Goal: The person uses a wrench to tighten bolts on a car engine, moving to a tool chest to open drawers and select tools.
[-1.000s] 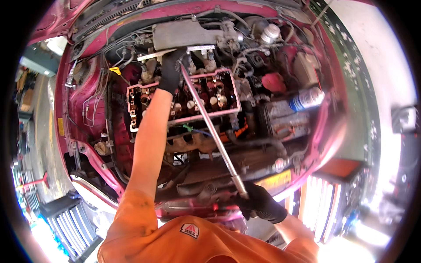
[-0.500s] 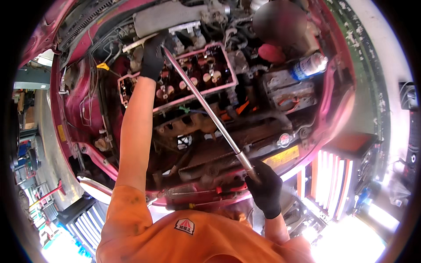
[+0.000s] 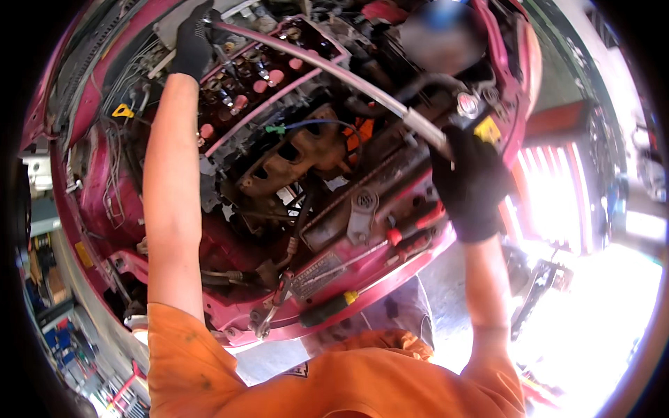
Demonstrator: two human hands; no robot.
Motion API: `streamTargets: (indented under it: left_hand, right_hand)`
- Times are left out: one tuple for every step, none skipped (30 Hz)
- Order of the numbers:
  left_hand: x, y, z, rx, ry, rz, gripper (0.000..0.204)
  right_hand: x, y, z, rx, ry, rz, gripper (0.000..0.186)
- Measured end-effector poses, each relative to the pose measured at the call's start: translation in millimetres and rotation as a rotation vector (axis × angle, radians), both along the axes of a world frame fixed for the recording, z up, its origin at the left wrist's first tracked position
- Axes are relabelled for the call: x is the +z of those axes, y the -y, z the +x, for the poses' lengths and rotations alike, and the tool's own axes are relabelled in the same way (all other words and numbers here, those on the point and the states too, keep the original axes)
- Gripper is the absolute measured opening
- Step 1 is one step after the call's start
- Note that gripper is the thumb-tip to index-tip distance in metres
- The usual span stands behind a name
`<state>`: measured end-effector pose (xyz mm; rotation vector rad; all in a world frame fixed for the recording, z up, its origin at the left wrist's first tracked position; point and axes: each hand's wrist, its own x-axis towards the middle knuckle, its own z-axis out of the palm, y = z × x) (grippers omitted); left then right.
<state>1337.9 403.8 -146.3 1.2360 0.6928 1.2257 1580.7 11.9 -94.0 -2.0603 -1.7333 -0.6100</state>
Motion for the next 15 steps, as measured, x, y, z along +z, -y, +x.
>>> streamTargets:
  left_hand:
    - [5,-3,-12,-0.054,0.017,-0.051,0.029]
    - [2,-15,-19,-0.125,0.037,-0.109,0.028]
    - [-3,-16,-22,-0.198,0.052,-0.177,0.027]
    - [1,-8,-13,-0.129,0.047,-0.228,0.026]
    - [10,0,-2,-0.058,0.038,-0.271,0.026]
    - [16,8,3,0.022,0.027,-0.313,0.026]
    - [15,7,5,-0.004,0.006,-0.269,0.026]
    - [13,0,0,-0.021,-0.014,-0.224,0.026]
    - [9,-8,-4,-0.036,-0.033,-0.178,0.026]
    - [3,-21,-3,0.004,-0.052,-0.055,0.028]
    - [-1,-29,-7,-0.033,-0.050,-0.059,0.029]
    - [-3,-38,-13,-0.067,-0.049,-0.062,0.029]
    - [-7,-45,-24,-0.076,-0.066,-0.071,0.029]
    - [-3,-27,-16,0.022,-0.074,-0.145,0.028]
    - [-3,-37,-5,-0.143,-0.054,-0.140,0.026]
  right_hand:
    - [-1,-4,1,0.020,0.037,0.065,0.016]
    - [-8,-6,4,-0.047,0.115,0.055,0.012]
    - [-16,-6,12,-0.070,0.177,0.074,0.012]
    - [-20,-6,18,-0.123,0.221,0.075,0.014]
    - [-21,-6,21,-0.163,0.265,0.025,0.017]
    - [-24,-7,30,-0.091,0.279,0.059,0.016]
    - [-28,-9,34,-0.156,0.312,0.055,0.017]
    - [-25,-9,35,-0.168,0.302,-0.001,0.023]
    - [-22,-9,36,-0.179,0.291,-0.056,0.030]
    - [-20,-14,38,-0.195,0.315,-0.086,0.031]
    - [-23,-15,43,-0.218,0.330,-0.121,0.031]
    - [-28,-19,55,-0.197,0.358,-0.092,0.033]
    - [-17,-36,25,-0.256,0.319,-0.136,0.026]
    - [-9,-48,26,-0.391,0.263,-0.302,0.029]
    - [3,-52,35,-0.552,0.210,-0.450,0.037]
